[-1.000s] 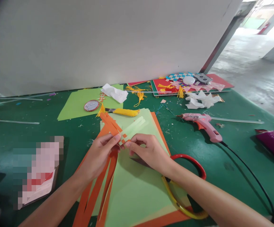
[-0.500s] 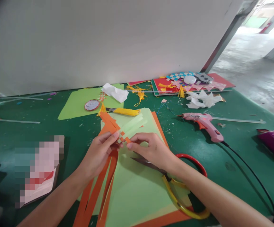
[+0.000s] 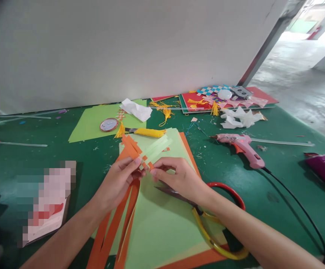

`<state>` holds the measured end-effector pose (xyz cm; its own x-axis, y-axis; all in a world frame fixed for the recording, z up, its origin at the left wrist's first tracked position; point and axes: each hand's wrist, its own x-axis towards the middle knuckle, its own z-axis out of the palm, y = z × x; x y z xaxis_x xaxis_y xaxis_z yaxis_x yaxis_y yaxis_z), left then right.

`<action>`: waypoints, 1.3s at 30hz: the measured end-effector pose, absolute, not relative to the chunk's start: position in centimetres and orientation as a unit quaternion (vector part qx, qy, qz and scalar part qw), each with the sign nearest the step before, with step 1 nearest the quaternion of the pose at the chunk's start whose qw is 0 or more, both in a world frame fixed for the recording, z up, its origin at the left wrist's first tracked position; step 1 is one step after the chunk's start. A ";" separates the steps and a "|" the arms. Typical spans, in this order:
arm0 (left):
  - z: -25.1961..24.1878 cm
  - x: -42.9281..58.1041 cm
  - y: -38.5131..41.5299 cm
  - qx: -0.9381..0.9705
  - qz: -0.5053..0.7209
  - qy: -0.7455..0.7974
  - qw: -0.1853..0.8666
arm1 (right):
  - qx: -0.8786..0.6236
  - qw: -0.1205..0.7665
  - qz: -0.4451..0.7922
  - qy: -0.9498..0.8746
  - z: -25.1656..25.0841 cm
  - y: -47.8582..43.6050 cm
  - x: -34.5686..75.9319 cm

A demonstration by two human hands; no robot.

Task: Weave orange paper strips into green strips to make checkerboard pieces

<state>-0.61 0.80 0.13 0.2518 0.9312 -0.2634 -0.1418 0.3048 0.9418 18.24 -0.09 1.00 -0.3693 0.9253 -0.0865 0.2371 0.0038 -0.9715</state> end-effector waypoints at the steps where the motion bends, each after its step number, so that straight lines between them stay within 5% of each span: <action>1: 0.1 -0.6 0.8 0.435 0.403 0.464 0.659 | -0.460 0.320 0.534 -0.633 1.0 -0.1 18.2; 11: 0.3 -0.5 0.7 0.451 0.402 0.469 0.644 | -0.432 0.362 0.536 -0.629 0.7 -0.2 18.3; 39: 0.1 -0.5 0.7 0.457 0.383 0.464 0.655 | -0.492 0.310 0.548 -0.601 0.6 0.1 18.4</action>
